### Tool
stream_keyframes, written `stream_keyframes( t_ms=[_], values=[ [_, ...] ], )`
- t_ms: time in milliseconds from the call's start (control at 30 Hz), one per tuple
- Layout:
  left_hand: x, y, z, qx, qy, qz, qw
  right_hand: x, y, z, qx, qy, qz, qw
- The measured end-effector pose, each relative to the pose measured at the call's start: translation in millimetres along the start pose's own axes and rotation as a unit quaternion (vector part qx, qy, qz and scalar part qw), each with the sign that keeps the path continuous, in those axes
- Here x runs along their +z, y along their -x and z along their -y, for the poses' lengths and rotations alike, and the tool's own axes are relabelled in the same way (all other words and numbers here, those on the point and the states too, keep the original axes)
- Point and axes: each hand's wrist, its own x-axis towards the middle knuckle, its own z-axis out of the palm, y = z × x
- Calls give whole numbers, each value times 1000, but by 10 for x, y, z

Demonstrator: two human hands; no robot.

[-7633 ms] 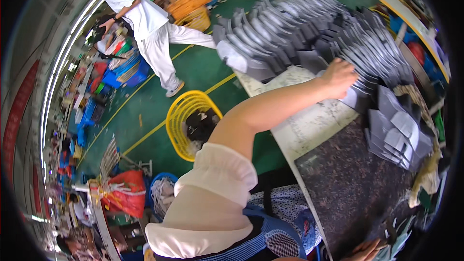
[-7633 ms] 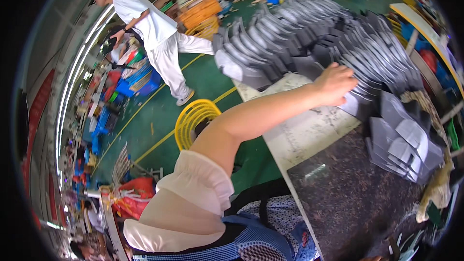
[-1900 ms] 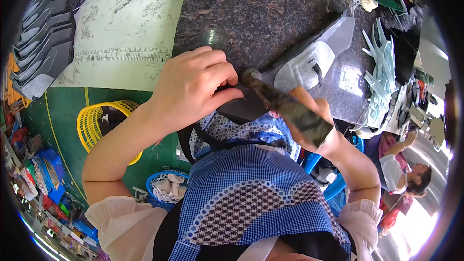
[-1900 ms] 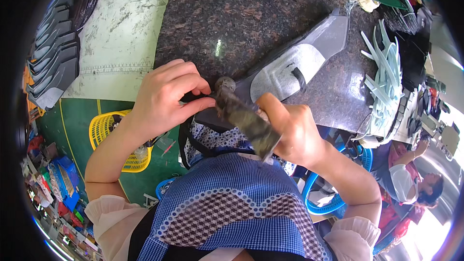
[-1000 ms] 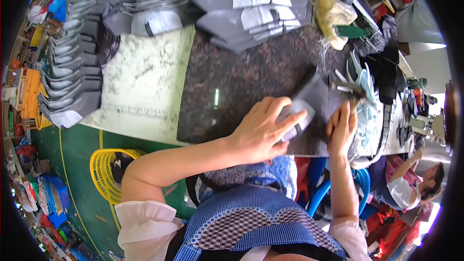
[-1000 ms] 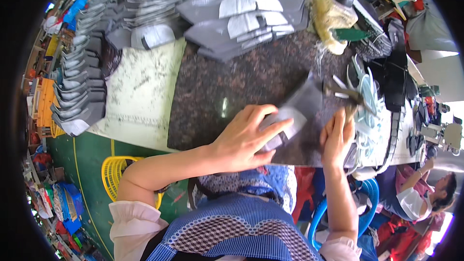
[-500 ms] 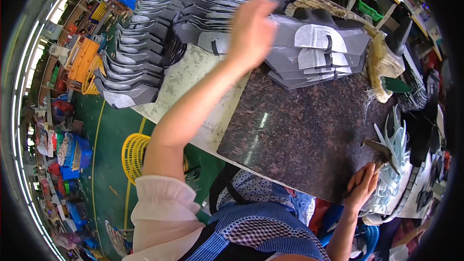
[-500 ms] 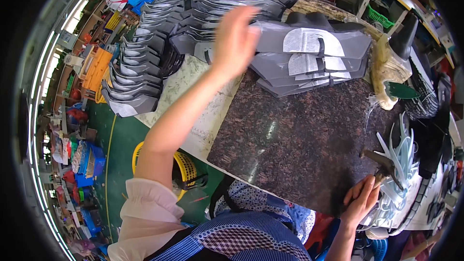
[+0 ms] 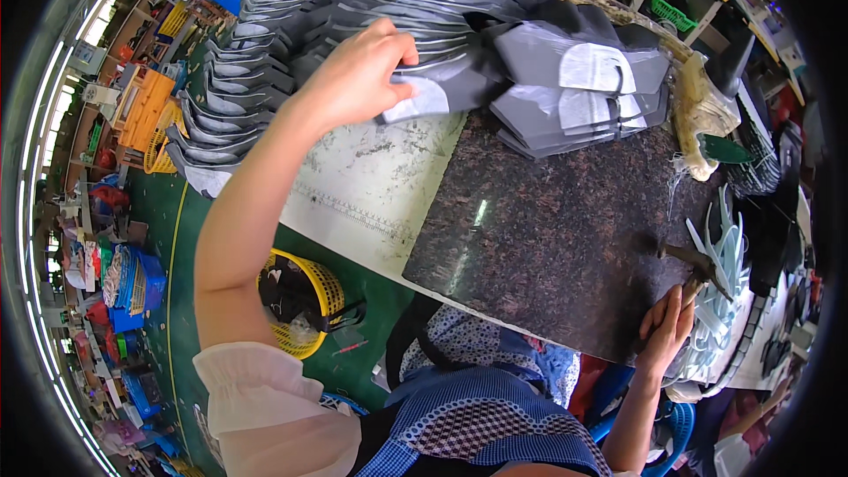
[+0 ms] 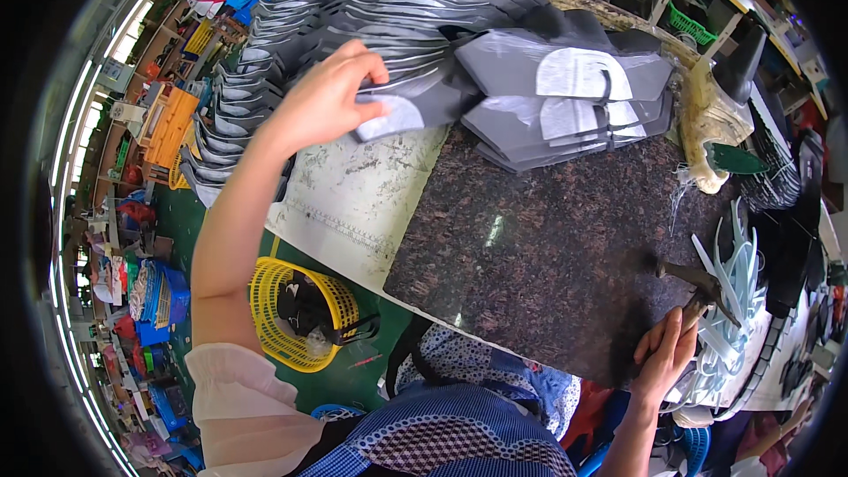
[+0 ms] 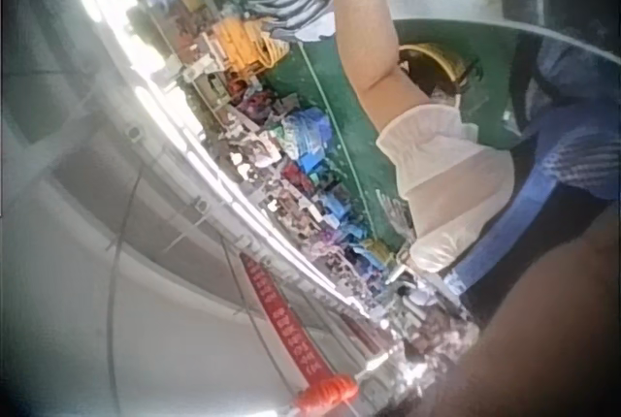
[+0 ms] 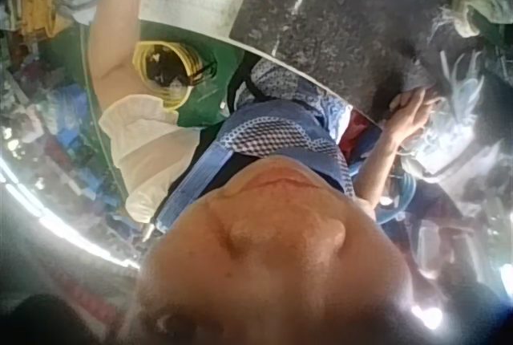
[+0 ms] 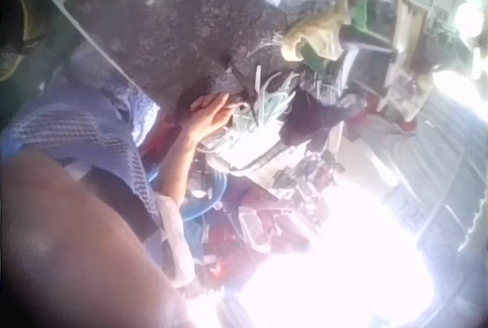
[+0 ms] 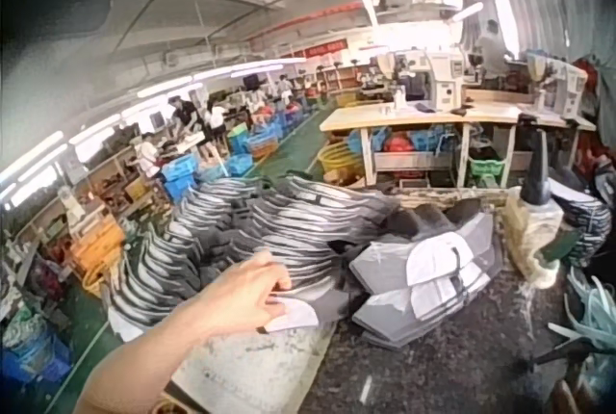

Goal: The person attaches strips to shoe upper components, folds the edges over by hand, and hammers the folded edges with a hammer.

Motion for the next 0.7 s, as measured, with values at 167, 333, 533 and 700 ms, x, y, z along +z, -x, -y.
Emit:
stream_keyframes(
  t_ms=[167,333,533,700],
  values=[
    [-1,546,-372,12,-54,77,995,-4,9,35,-8,8,13,1000],
    [434,879,-407,-56,-83,-25,995,18,-14,31,-16,25,28,999],
    [317,1013,-426,-89,106,65,988,1,-7,-18,-39,36,39,998],
    [102,1429,-933,79,187,267,942,-41,32,-3,-22,37,25,999]
  ],
)
